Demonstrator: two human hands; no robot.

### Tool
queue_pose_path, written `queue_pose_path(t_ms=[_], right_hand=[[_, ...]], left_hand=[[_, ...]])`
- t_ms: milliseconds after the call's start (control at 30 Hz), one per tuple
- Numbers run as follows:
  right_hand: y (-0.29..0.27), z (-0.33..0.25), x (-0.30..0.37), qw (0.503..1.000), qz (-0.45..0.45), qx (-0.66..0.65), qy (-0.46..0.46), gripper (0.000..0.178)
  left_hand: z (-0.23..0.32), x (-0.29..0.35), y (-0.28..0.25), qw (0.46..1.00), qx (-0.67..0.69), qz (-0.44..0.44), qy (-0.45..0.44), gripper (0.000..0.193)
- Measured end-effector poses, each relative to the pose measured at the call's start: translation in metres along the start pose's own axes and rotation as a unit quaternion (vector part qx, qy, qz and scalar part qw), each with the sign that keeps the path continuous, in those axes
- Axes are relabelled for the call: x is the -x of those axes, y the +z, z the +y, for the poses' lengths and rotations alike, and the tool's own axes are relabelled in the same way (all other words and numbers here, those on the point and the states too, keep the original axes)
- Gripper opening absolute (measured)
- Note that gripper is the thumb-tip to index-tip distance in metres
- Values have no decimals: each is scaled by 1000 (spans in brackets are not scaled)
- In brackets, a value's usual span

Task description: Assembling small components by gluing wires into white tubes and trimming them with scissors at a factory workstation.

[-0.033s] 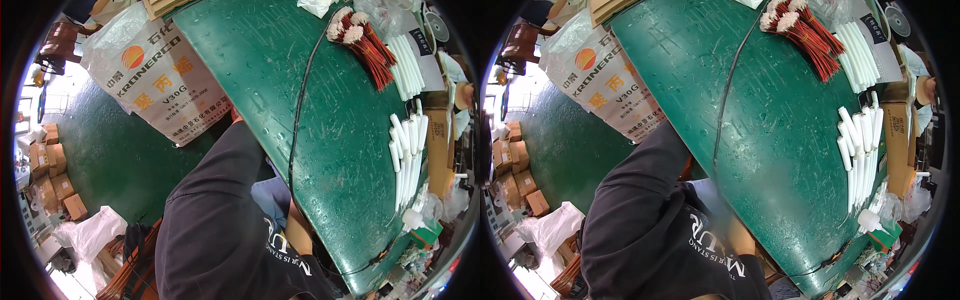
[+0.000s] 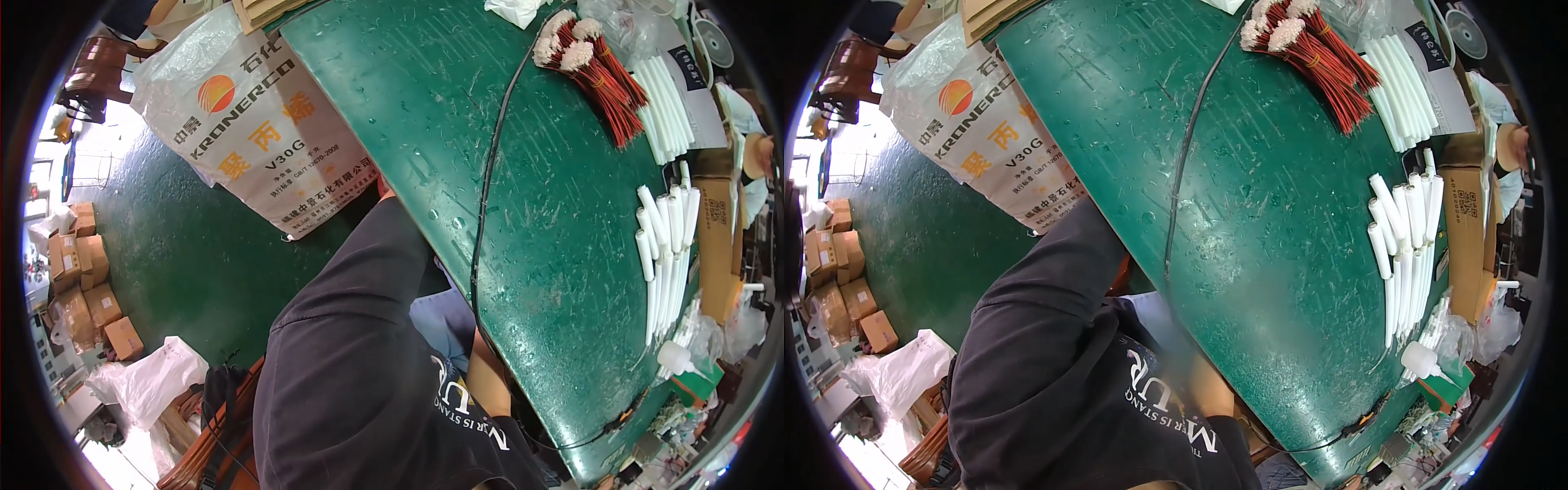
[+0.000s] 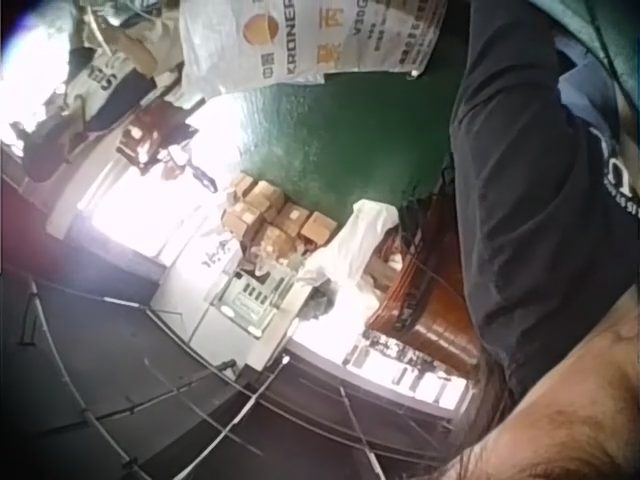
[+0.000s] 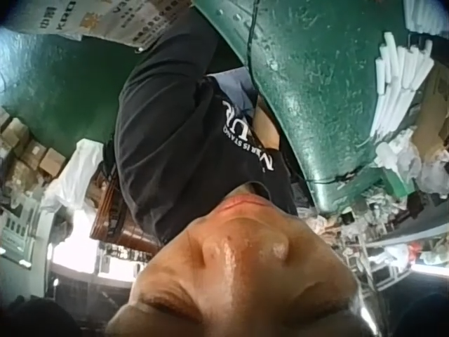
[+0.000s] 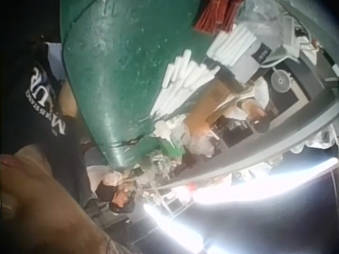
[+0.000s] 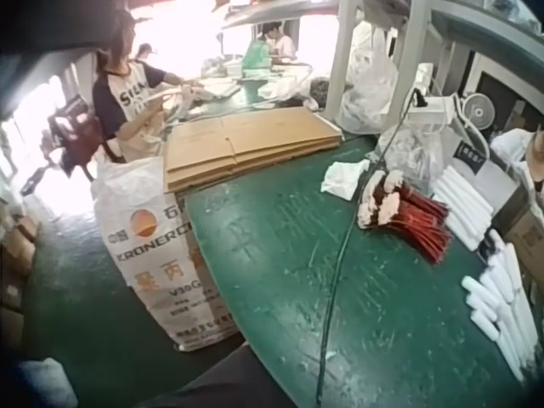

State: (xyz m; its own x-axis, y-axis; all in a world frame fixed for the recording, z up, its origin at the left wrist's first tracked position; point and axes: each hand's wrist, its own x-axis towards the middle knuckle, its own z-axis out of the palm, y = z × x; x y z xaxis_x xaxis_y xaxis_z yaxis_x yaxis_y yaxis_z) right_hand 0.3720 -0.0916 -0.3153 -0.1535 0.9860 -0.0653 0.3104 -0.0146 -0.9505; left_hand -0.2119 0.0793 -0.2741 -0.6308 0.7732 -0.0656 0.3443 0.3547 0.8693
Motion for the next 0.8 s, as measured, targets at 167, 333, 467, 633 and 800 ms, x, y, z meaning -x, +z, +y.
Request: queue_pose_path(t_ms=[167, 333, 467, 633, 800], right_hand=[[-6, 11, 0, 1000, -6, 18, -22, 37], [-12, 16, 3, 998, -12, 38, -45, 38], [-12, 21, 10, 996, -17, 58, -59, 39], [-1, 22, 12, 994, -19, 75, -74, 40], [-6, 24, 13, 991, -15, 91, -95, 41]], left_hand=[[3, -6, 11, 998, -43, -6, 40, 62], [6, -10, 17, 993, -84, -11, 79, 64], [8, -9, 25, 987, -114, -19, 107, 66], [10, -10, 33, 976, -159, -30, 146, 68], [19, -16, 43, 959, -202, -38, 194, 71]])
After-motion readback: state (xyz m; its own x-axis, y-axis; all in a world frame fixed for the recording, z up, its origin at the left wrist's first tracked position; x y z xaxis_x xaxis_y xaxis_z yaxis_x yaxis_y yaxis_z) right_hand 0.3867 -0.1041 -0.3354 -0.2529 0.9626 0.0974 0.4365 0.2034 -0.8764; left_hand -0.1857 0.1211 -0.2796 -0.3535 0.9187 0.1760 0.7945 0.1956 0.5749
